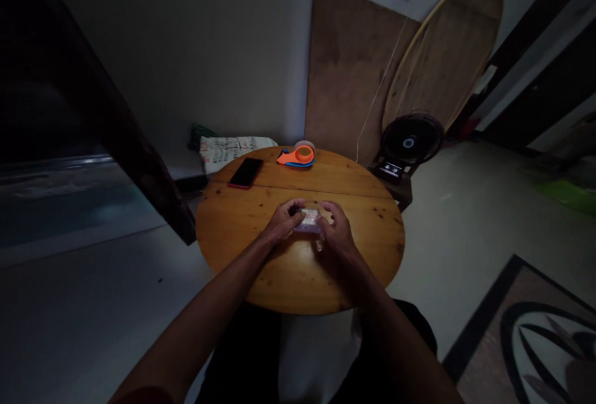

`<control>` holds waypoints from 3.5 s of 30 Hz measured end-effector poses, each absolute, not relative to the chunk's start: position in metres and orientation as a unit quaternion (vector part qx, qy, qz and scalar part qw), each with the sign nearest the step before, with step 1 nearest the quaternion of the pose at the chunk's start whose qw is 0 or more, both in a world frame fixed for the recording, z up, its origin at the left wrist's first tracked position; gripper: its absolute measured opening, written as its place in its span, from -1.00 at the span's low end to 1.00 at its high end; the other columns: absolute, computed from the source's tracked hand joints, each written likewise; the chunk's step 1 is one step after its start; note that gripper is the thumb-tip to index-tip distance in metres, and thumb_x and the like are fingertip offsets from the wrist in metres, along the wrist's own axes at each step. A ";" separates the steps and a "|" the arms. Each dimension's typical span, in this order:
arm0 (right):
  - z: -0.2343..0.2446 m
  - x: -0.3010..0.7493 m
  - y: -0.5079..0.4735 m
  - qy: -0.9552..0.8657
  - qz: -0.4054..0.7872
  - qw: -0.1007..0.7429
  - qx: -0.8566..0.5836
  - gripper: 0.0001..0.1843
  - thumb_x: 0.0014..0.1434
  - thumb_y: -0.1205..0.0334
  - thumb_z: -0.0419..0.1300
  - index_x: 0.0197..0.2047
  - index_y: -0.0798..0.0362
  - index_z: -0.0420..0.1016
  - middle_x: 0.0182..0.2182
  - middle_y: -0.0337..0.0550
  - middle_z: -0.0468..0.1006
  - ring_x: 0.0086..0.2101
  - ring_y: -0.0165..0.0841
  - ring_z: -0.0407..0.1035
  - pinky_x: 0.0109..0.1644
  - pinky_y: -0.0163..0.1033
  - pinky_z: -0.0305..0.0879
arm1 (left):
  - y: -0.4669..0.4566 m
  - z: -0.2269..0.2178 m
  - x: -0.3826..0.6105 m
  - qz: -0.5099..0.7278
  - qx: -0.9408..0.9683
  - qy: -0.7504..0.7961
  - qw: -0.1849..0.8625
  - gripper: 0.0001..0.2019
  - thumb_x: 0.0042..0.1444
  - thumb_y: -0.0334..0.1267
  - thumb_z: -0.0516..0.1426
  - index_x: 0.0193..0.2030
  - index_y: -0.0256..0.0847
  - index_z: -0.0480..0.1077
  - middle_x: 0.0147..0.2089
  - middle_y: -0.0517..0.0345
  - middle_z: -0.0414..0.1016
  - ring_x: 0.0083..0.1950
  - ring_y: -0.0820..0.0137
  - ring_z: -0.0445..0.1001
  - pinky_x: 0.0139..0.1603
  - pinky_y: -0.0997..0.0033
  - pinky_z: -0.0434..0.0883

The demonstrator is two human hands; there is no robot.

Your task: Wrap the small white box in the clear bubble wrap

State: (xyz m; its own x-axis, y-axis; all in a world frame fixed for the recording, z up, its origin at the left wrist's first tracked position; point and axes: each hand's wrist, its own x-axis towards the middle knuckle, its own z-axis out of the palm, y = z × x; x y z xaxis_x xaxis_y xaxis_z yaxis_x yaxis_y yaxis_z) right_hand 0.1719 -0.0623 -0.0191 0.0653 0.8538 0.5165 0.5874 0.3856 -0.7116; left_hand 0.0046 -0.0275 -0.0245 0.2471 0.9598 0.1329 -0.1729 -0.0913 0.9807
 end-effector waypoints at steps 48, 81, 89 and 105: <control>-0.016 0.158 -0.086 -0.783 -0.146 0.339 -0.501 -0.80 0.26 0.26 0.05 -0.16 -0.05 0.51 -0.01 -0.06 0.48 -0.02 -0.21 0.27 -0.03 -0.08 0.11 | -0.034 -0.014 0.003 0.452 0.595 0.371 0.552 -0.81 -0.01 -0.23 0.13 -0.27 -0.23 0.49 -0.32 0.19 0.49 -0.34 0.44 0.38 -0.30 0.50 0.29; -0.018 0.161 -0.085 -0.777 -0.055 0.269 -0.566 -0.51 0.20 0.14 0.09 0.18 0.08 0.31 0.24 0.10 0.22 0.16 -0.08 0.13 0.15 0.02 0.06 | -0.028 -0.027 0.009 0.484 0.597 0.346 0.538 -0.76 -0.02 -0.17 0.20 -0.23 -0.27 0.43 -0.28 0.15 0.46 -0.29 0.45 0.40 -0.22 0.47 0.35; -0.017 0.160 -0.089 -0.786 -0.084 0.256 -0.556 -0.56 0.23 0.18 0.06 0.16 0.08 0.32 0.24 0.12 0.22 0.15 -0.10 0.13 0.13 0.00 0.06 | -0.027 -0.028 0.008 0.487 0.605 0.362 0.516 -0.74 -0.03 -0.18 0.21 -0.21 -0.25 0.41 -0.25 0.15 0.46 -0.24 0.43 0.41 -0.20 0.46 0.35; -0.021 0.166 -0.089 -0.758 -0.031 0.356 -0.546 -0.52 0.15 0.17 0.11 0.13 0.13 0.30 0.19 0.11 0.28 0.15 -0.13 0.17 0.17 -0.01 0.07 | -0.033 -0.018 0.005 0.494 0.500 0.367 0.609 -0.64 -0.18 -0.31 0.22 -0.15 -0.26 0.45 -0.16 0.08 0.52 -0.23 0.39 0.46 -0.22 0.44 0.39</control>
State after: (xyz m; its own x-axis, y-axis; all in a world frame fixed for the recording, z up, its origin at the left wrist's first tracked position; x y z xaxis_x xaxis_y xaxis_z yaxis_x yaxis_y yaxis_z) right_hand 0.1659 -0.0895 -0.0211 -0.1495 0.8054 0.5736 0.8494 0.4016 -0.3425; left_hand 0.0050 -0.0332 -0.0180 0.2429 0.9689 0.0475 -0.2352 0.0113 0.9719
